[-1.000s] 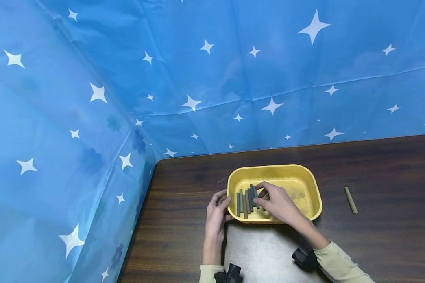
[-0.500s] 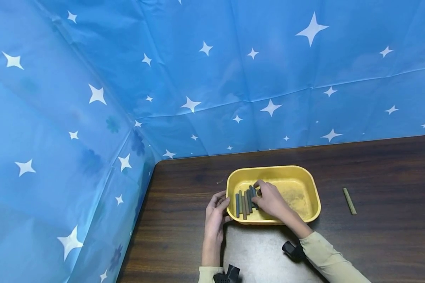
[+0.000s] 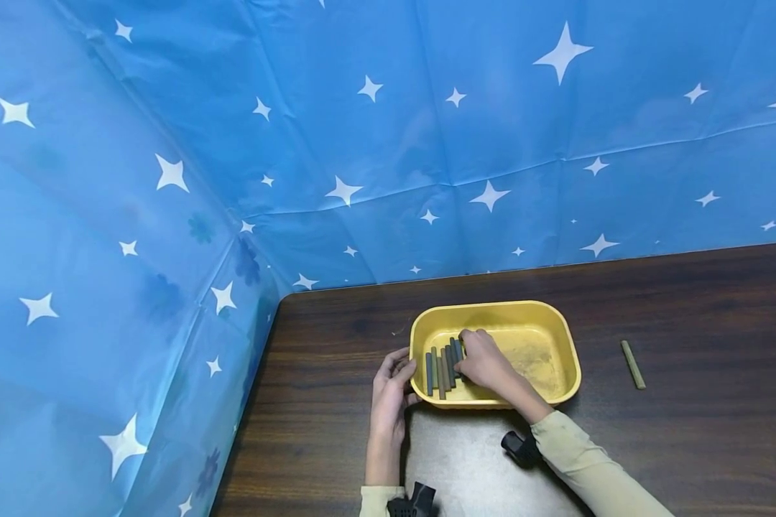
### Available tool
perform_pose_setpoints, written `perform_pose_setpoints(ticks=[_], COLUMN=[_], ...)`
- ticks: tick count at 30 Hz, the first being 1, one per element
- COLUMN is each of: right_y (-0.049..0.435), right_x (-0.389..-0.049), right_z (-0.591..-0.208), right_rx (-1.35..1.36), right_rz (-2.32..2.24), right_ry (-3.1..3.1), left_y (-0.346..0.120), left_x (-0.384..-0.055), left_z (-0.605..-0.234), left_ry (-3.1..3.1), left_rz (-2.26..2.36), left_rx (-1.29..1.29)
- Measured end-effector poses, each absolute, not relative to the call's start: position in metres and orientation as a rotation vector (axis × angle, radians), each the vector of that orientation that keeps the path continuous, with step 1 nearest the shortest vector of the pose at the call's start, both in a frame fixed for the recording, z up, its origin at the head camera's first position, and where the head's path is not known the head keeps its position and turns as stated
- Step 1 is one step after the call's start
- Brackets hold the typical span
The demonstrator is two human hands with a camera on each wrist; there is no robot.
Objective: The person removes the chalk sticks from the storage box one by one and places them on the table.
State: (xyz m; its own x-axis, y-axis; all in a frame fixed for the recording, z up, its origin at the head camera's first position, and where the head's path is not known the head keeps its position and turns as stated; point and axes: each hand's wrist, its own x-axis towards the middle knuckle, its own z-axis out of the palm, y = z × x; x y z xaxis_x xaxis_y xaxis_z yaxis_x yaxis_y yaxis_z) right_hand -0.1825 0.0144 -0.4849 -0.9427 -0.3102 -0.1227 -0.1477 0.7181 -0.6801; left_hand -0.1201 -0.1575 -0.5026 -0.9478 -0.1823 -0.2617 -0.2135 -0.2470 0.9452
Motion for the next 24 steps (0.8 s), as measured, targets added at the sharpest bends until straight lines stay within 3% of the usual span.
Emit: perform_pose_setpoints(ticks=[24], right_y=[0.0129], right_x=[-0.1848], right_z=[-0.4848], right_rx=[-0.412], right_rz=[-1.092], right_ry=[2.711], left_y=[-0.1572], left_x=[-0.1204], left_z=[-0.5023], left_ry=[1.924], left_rz=[2.403], left_rx=[-0.495])
